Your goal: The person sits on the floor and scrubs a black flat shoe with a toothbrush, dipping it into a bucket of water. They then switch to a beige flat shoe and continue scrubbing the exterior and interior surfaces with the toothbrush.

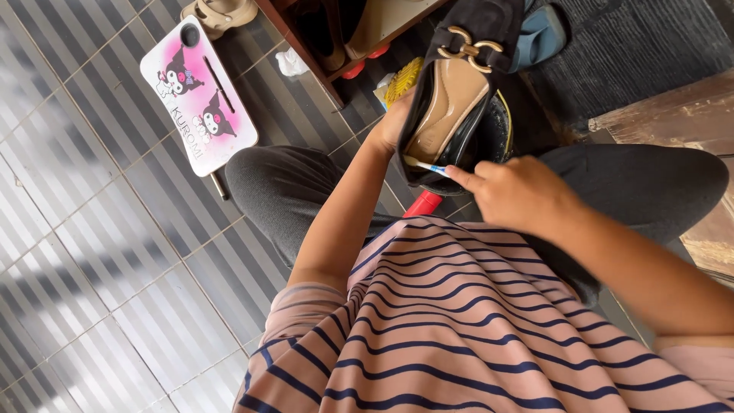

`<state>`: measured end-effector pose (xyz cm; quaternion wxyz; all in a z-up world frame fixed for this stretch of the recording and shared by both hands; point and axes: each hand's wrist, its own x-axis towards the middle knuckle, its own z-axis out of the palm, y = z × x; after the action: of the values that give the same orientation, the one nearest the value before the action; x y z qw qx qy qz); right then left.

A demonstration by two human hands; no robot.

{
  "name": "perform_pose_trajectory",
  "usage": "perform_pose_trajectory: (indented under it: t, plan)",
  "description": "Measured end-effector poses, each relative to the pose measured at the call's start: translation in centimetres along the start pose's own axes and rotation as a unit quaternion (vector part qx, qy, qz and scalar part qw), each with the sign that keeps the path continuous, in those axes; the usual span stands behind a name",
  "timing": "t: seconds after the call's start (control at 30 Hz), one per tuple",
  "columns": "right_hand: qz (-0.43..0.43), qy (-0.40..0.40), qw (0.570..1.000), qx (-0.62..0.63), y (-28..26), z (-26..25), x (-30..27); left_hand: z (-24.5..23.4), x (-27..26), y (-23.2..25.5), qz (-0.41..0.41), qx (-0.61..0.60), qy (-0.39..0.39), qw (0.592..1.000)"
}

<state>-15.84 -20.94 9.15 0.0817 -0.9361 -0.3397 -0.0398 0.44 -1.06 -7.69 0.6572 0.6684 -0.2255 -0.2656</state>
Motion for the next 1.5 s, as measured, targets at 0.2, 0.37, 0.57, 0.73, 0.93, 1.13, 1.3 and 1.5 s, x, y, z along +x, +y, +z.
perform_pose_trajectory:
  t: [0.2, 0.37, 0.57, 0.73, 0.93, 1.13, 1.3, 1.5]
  plan:
    - [-0.040, -0.170, 0.981, -0.081, 5.4, 0.1, 1.6, 1.0, -0.6, 5.7, -0.087, 0.029, 0.007, 0.996]
    - [0.032, 0.063, 0.984, -0.161, 9.7, 2.8, -1.7, 1.4, -2.8, 11.7, -0.017, 0.162, 0.071, 0.984]
    - [0.035, 0.145, 0.989, -0.020, 3.6, 8.7, -3.1, 0.1, -1.3, 6.8, 0.004, -0.016, 0.244, 0.970]
    - [0.103, 0.221, 0.963, -0.115, 6.1, 5.5, -2.1, 0.6, -1.5, 4.4, -0.078, -0.050, 0.178, 0.980]
    - [-0.022, 0.140, 0.990, -0.026, 4.6, 6.2, -3.2, 0.9, -1.6, 2.8, -0.055, -0.065, 0.179, 0.980]
    - [0.098, 0.173, 0.976, -0.090, 3.5, 6.3, -3.6, 0.3, -1.5, 5.4, -0.121, -0.041, 0.166, 0.978]
    - [0.070, 0.230, 0.963, -0.122, 4.0, 4.7, -2.6, 0.8, -1.3, 0.3, -0.075, 0.009, 0.095, 0.993]
    - [0.167, 0.235, 0.931, -0.224, 6.7, 6.2, -0.9, 4.1, -2.1, 1.6, -0.099, -0.071, 0.076, 0.990]
